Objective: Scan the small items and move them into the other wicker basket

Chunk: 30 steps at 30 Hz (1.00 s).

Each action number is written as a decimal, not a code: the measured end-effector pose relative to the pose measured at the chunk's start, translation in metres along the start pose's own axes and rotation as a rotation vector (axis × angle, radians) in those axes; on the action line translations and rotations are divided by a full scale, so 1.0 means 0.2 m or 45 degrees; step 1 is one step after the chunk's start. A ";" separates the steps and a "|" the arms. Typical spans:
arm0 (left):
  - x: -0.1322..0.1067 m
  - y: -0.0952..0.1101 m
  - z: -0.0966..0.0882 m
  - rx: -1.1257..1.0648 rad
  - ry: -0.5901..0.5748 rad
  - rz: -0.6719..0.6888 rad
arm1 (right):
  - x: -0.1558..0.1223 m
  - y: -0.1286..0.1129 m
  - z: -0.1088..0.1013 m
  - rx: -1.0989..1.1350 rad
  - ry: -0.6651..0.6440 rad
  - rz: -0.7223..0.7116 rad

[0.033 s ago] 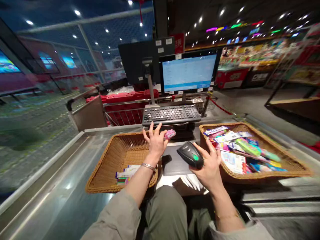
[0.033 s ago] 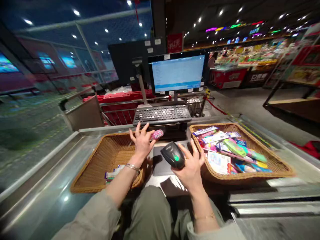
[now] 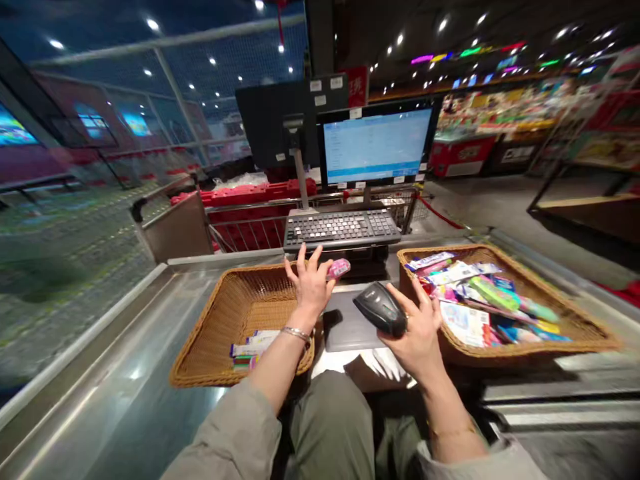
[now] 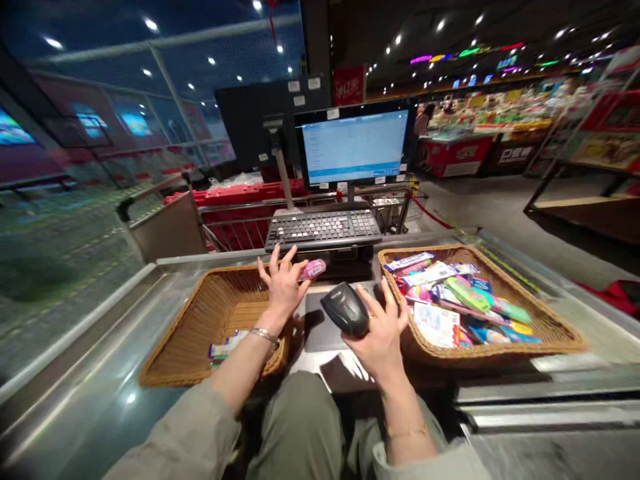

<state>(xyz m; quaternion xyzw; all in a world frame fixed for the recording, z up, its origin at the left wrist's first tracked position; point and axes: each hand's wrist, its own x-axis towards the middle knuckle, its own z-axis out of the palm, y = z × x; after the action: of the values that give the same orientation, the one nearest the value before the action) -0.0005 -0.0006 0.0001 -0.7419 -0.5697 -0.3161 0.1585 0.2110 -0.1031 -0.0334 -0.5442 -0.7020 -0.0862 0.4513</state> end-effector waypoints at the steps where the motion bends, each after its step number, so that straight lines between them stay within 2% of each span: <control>1: 0.00 0.00 0.00 -0.003 0.005 -0.001 | 0.00 0.00 0.00 -0.010 0.012 0.005; 11: -0.01 0.01 0.01 -0.020 0.038 0.048 | 0.00 0.04 -0.04 -0.062 0.134 0.188; 18: 0.00 0.04 -0.02 -0.039 0.007 0.097 | 0.02 0.10 -0.08 -0.081 0.182 0.284; 25: 0.06 0.12 -0.02 -0.063 0.041 0.166 | 0.07 0.17 -0.15 -0.095 0.280 0.352; 30: 0.12 0.22 -0.01 -0.109 0.045 0.191 | 0.12 0.21 -0.20 -0.118 0.376 0.485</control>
<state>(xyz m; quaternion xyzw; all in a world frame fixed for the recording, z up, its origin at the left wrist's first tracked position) 0.0444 0.0022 0.0229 -0.7829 -0.4957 -0.3403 0.1599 0.2684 -0.0938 -0.0082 -0.6683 -0.5085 -0.1103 0.5317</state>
